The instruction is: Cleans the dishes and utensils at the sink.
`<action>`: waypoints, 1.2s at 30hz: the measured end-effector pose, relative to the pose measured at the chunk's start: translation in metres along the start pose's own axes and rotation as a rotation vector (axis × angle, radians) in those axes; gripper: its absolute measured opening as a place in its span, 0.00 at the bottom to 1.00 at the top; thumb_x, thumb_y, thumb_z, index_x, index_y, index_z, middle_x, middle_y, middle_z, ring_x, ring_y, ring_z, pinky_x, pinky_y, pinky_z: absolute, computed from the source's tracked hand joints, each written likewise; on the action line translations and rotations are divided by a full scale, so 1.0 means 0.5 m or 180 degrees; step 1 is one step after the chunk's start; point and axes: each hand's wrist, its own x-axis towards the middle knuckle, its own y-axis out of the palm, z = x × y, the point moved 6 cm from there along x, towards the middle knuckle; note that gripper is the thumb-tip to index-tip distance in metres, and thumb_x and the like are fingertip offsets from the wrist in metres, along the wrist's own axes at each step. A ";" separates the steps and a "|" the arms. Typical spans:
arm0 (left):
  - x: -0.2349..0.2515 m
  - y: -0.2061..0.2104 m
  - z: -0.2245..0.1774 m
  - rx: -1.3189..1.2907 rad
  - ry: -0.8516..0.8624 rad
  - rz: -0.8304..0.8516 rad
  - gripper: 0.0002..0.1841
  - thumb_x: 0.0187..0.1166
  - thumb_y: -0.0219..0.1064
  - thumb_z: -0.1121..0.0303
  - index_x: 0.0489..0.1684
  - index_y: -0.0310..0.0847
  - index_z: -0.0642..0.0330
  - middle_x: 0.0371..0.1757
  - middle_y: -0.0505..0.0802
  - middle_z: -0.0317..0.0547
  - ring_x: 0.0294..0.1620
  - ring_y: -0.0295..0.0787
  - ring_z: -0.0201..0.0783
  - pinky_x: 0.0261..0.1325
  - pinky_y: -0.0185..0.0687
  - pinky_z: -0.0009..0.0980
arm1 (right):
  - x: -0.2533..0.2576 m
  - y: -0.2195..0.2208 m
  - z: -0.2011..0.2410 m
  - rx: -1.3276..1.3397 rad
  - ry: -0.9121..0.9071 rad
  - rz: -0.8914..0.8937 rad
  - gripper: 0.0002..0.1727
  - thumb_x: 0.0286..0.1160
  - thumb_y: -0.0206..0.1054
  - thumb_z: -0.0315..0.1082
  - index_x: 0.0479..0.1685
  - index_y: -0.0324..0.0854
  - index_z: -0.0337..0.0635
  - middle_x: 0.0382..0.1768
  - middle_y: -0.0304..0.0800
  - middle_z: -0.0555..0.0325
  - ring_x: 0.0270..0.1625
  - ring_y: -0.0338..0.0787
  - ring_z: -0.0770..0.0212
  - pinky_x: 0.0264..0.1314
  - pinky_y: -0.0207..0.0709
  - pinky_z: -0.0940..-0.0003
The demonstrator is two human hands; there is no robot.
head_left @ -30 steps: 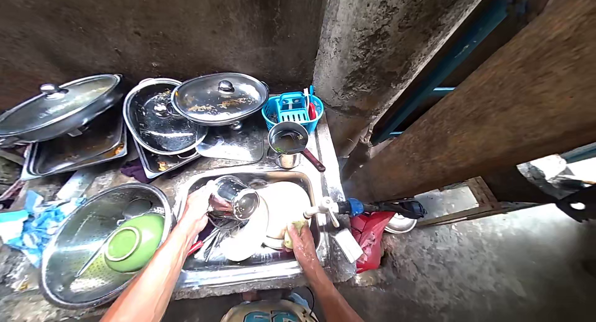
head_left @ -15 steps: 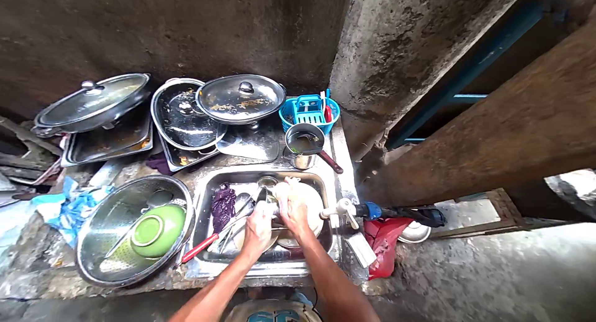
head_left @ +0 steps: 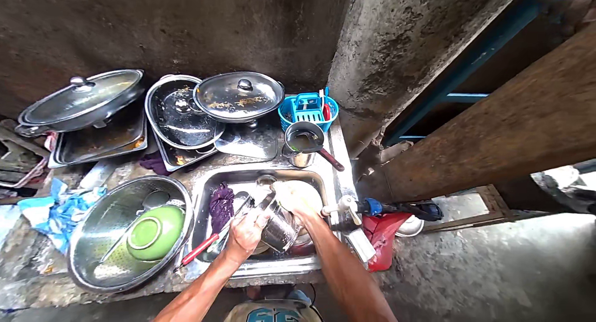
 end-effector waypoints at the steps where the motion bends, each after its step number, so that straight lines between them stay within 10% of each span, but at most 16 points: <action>1: 0.000 -0.006 0.003 -0.0008 0.0021 -0.0042 0.29 0.89 0.57 0.48 0.26 0.86 0.65 0.17 0.86 0.46 0.19 0.84 0.30 0.26 0.79 0.26 | 0.001 0.000 -0.010 0.0059 -0.0067 -0.0042 0.17 0.90 0.57 0.45 0.66 0.79 0.46 0.44 0.85 0.62 0.43 0.83 0.73 0.46 0.79 0.73; 8: 0.028 -0.010 0.088 0.0449 -0.0096 -0.0103 0.25 0.88 0.56 0.56 0.25 0.85 0.67 0.17 0.87 0.50 0.18 0.86 0.39 0.23 0.79 0.35 | -0.076 0.016 -0.001 -0.0731 -0.1813 -0.0330 0.20 0.80 0.52 0.21 0.64 0.83 0.23 0.63 0.88 0.37 0.69 0.86 0.57 0.78 0.74 0.64; 12: 0.047 0.024 0.091 0.0401 -0.1093 0.0116 0.17 0.82 0.59 0.67 0.36 0.89 0.73 0.30 0.93 0.61 0.35 0.93 0.53 0.45 0.86 0.52 | -0.127 0.102 0.010 -0.2540 -0.2558 -0.0734 0.21 0.73 0.66 0.46 0.64 0.91 0.53 0.80 0.78 0.46 0.87 0.70 0.41 0.84 0.64 0.36; 14: 0.051 0.039 0.087 -0.0157 -0.1973 0.0082 0.15 0.85 0.61 0.68 0.38 0.88 0.73 0.31 0.91 0.55 0.37 0.89 0.43 0.50 0.84 0.44 | -0.123 0.104 0.009 -0.3020 -0.2813 -0.1390 0.26 0.70 0.67 0.55 0.65 0.90 0.55 0.78 0.82 0.51 0.85 0.72 0.37 0.78 0.66 0.28; 18: 0.006 0.101 0.045 -0.2282 -0.3307 -0.0371 0.10 0.89 0.59 0.69 0.48 0.79 0.70 0.33 0.87 0.45 0.32 0.85 0.34 0.37 0.85 0.33 | -0.071 0.027 0.040 -0.2363 -0.2385 -0.2231 0.21 0.82 0.57 0.44 0.60 0.91 0.44 0.69 0.88 0.45 0.77 0.81 0.41 0.79 0.71 0.39; 20: -0.008 0.128 0.007 -0.3334 -0.3752 -0.0575 0.12 0.92 0.54 0.67 0.56 0.76 0.68 0.44 0.90 0.50 0.45 0.90 0.38 0.51 0.89 0.38 | -0.046 0.024 0.026 -0.1759 -0.1945 -0.2171 0.23 0.83 0.58 0.45 0.66 0.89 0.45 0.81 0.74 0.37 0.84 0.70 0.34 0.85 0.62 0.38; 23: 0.000 0.136 0.020 -0.3536 -0.3907 -0.0669 0.22 0.96 0.45 0.54 0.56 0.77 0.64 0.41 0.88 0.47 0.41 0.86 0.36 0.46 0.86 0.35 | -0.059 0.059 -0.017 -0.1153 -0.1831 -0.1385 0.30 0.80 0.63 0.41 0.80 0.76 0.36 0.90 0.48 0.25 0.92 0.50 0.29 0.94 0.49 0.43; 28: -0.016 0.116 0.037 -0.3957 -0.3511 -0.0632 0.29 0.96 0.35 0.48 0.83 0.65 0.57 0.73 0.83 0.50 0.72 0.81 0.41 0.72 0.80 0.44 | -0.051 0.032 -0.057 0.0472 -0.1456 -0.1733 0.33 0.80 0.54 0.28 0.84 0.54 0.20 0.74 0.74 0.29 0.75 0.79 0.54 0.79 0.72 0.64; 33: -0.047 0.084 0.071 -0.2835 -0.3663 -0.0739 0.25 0.95 0.47 0.51 0.75 0.74 0.61 0.64 0.87 0.51 0.61 0.85 0.41 0.62 0.84 0.43 | -0.012 0.004 -0.060 0.2337 -0.0513 -0.0930 0.18 0.94 0.43 0.32 0.70 0.70 0.31 0.56 0.86 0.45 0.57 0.87 0.60 0.63 0.83 0.60; 36: -0.035 0.057 0.113 -0.1720 -0.3459 -0.1017 0.19 0.90 0.58 0.57 0.35 0.83 0.63 0.23 0.81 0.37 0.22 0.76 0.29 0.27 0.75 0.28 | 0.001 -0.004 -0.009 0.2153 -0.0790 -0.0223 0.17 0.90 0.53 0.35 0.60 0.80 0.31 0.51 0.91 0.46 0.55 0.90 0.57 0.61 0.85 0.59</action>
